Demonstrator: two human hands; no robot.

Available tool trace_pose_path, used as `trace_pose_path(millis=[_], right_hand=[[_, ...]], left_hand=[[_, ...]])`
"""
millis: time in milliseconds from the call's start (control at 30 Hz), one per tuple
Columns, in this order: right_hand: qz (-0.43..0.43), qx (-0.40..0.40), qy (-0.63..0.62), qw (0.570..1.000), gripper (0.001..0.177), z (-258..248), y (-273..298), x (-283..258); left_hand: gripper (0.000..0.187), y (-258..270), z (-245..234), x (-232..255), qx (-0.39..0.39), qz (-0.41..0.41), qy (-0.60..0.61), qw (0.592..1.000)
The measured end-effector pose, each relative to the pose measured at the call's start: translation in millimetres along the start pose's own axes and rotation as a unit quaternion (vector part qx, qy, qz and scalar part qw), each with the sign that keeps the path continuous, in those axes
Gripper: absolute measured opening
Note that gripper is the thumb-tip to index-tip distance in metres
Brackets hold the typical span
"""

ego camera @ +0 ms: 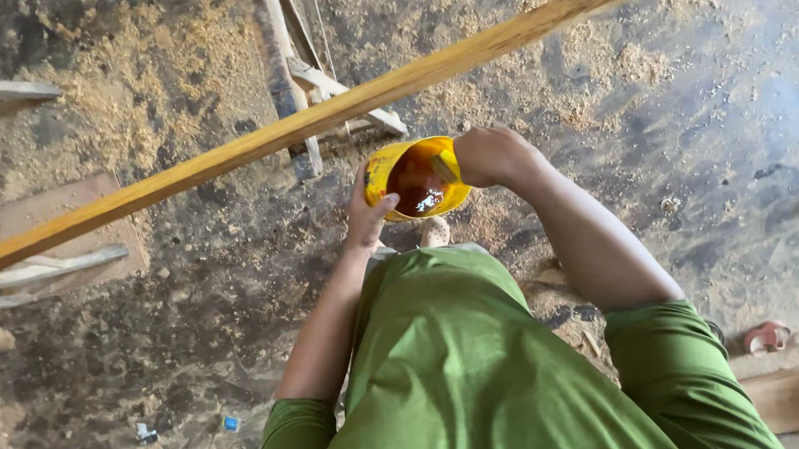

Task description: The person applies a dark liquid finish to a long wooden plank using a paintbrush. They repeatedly dip the brush into a yellow container and stroke the liquid along the plank's length, then flip the plank to coat the other side.

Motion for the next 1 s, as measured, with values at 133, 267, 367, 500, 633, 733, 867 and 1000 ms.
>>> trace_pose_path(millis=[133, 267, 367, 500, 633, 733, 867, 1000], right_hand=[[0.018, -0.015, -0.003, 1.0, 0.023, 8.6, 4.8, 9.0], [0.025, 0.01, -0.062, 0.998, 0.037, -0.2, 28.7, 17.6], [0.046, 0.025, -0.092, 0.994, 0.047, 0.7, 48.1, 26.2], [0.03, 0.077, -0.113, 0.99, 0.04, -0.9, 61.4, 28.8], [0.081, 0.076, -0.142, 0.984, 0.041, 10.7, 66.0, 39.2], [0.079, 0.087, -0.155, 0.981, 0.041, 14.6, 66.9, 39.1], [0.025, 0.145, -0.179, 0.973, 0.039, 7.3, 66.2, 26.5], [0.069, 0.14, -0.201, 0.967, 0.045, 14.3, 67.1, 26.3]], left_hand=[[0.105, 0.2, -4.4, -13.2, -0.01, 0.007, -0.007, 1.0], [0.108, 0.0, -19.8, -21.8, 0.029, -0.039, -0.012, 0.999], [0.109, 7.2, -29.6, -30.0, 0.048, -0.097, -0.002, 0.994], [0.104, 4.2, -35.8, -35.1, 0.05, -0.121, 0.018, 0.991], [0.093, -5.8, -31.8, -25.1, -0.007, -0.031, 0.062, 0.998], [0.089, -8.7, -38.6, -31.8, -0.008, -0.063, 0.057, 0.996], [0.09, -11.0, -52.0, -35.1, 0.024, -0.128, 0.021, 0.991], [0.091, -12.2, -59.0, -30.8, 0.018, -0.139, 0.028, 0.99]])
Point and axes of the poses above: each hand's wrist, its own y-axis away from the middle knuckle, its own z-axis out of the palm, x = y × z, the point moved 9 cm from there along -y, towards the middle knuckle, and after that the axes turned 7 degrees about -y, right-handed, at the moved point
